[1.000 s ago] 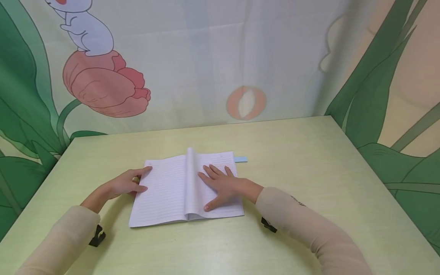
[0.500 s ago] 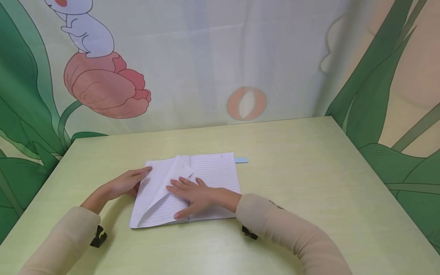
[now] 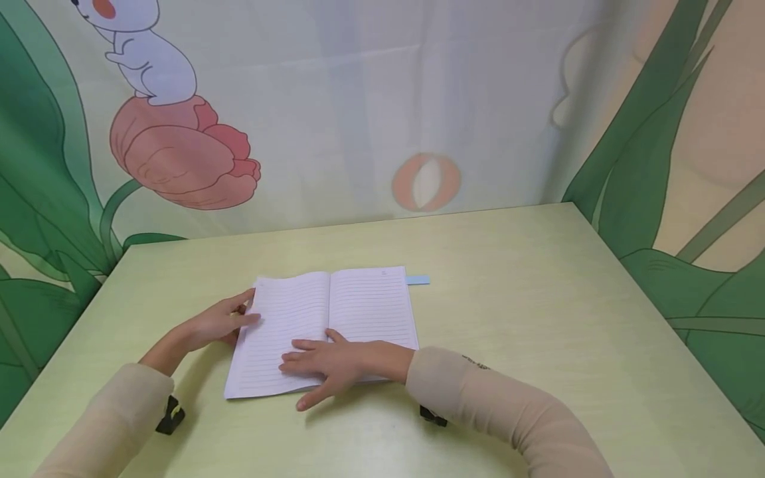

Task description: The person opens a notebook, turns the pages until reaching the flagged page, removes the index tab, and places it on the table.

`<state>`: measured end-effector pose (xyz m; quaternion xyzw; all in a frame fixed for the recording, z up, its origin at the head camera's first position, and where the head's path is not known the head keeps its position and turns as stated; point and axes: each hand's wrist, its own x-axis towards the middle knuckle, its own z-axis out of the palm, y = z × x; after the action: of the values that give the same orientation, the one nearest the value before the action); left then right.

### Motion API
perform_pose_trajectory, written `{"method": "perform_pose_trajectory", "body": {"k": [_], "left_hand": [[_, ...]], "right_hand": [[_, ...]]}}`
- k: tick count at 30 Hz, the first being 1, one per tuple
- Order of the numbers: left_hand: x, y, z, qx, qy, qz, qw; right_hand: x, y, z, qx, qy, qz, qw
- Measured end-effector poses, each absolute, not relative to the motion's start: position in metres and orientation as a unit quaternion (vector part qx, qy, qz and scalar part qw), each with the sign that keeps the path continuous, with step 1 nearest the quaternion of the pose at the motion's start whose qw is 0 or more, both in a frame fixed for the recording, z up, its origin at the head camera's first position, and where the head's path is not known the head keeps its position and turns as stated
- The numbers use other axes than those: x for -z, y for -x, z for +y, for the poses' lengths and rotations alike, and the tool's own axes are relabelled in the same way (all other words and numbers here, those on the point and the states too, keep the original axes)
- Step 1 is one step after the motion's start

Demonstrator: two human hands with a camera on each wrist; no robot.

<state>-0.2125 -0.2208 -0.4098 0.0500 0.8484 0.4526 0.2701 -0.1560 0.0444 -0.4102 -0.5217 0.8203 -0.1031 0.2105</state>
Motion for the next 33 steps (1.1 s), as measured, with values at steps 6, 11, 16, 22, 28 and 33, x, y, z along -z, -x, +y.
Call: {"method": "perform_pose_trajectory", "body": {"k": [6,11,16,22,28,33], "left_hand": [[0.413,0.213,-0.221,-0.416,-0.058,0.873,0.247],[0.412,0.212,-0.22,-0.414,-0.053,0.875,0.247],[0.413,0.212,-0.22,-0.411,-0.053,0.876,0.247],[0.412,0.212,-0.219,-0.41,-0.048,0.876,0.25],[0.411,0.213,-0.219,-0.409,-0.047,0.875,0.252],[0.412,0.213,-0.22,-0.412,-0.05,0.873,0.255]], "right_hand": [[0.411,0.165,0.057,0.146,0.496,0.836,0.184],[0.413,0.18,0.077,0.14,0.419,0.882,0.164],[0.419,0.197,0.1,0.127,0.341,0.918,0.157],[0.421,0.213,0.126,0.122,0.282,0.941,0.142],[0.424,0.226,0.142,0.106,0.242,0.956,0.129],[0.426,0.229,0.144,0.111,0.235,0.956,0.137]]}}
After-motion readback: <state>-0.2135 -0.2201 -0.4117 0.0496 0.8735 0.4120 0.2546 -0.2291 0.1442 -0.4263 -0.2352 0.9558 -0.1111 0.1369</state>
